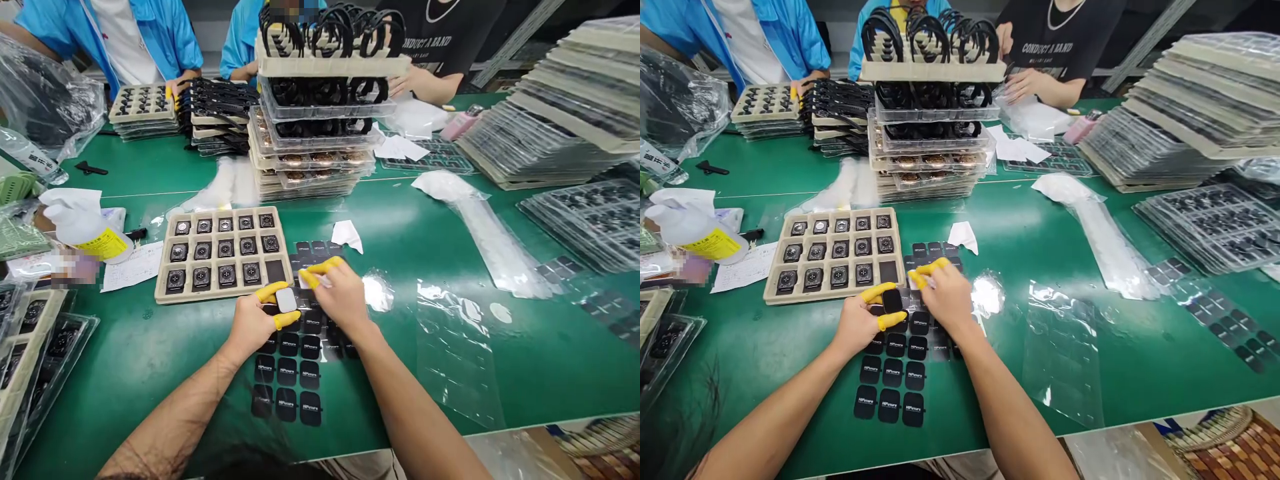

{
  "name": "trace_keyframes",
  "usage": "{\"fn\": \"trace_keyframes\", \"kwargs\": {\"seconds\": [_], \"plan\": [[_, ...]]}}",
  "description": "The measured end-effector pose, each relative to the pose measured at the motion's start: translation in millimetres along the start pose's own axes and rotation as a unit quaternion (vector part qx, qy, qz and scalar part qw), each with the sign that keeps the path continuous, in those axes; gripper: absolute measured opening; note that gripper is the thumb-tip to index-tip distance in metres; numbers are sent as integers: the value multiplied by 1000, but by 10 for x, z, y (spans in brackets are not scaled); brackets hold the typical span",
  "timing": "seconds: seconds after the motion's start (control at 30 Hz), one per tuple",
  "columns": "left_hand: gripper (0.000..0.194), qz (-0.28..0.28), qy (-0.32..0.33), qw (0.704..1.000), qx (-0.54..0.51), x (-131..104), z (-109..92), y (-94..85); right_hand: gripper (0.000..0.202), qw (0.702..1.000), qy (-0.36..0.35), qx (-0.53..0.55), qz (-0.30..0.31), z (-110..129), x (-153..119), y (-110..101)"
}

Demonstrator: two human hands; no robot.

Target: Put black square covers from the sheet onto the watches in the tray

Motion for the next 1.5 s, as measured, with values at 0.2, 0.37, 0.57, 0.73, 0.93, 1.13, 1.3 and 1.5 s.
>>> {"fn": "trace_keyframes", "kwargs": {"seconds": [0.2,0.37,0.57,0.73,0.93,1.13,1.3,1.5], "plan": [[55,-5,5,1000,13,-20,29,5,15,997,-18,75,23,227,-86,-50],[53,8,16,1000,-21,14,32,-1,17,997,-22,21,77,235,-141,252],[56,-57,19,998,-2,-1,40,-20,22,994,54,-80,-43,76,-67,-88],[41,-92,169,976,101,-73,-19,-15,33,954,208,196,89,154,-205,121],[42,-101,201,964,142,-81,-60,-41,44,871,320,372,30,44,-185,209],[54,-136,111,985,10,-7,45,-86,32,897,300,318,69,25,-181,206],[70,-73,-1,979,-191,63,115,-25,28,919,261,290,60,9,-175,212],[68,-70,-14,977,-199,67,83,-29,24,922,272,270,52,-25,-189,233]]}}
Point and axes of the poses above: each hand's wrist, its own x-axis towards the middle knuckle, its own y-axis out of the palm, z = x × y, the point moved 3 cm from there along x, towards the middle knuckle, and after that the axes turned 10 degrees about x, right-handed, at the moved point
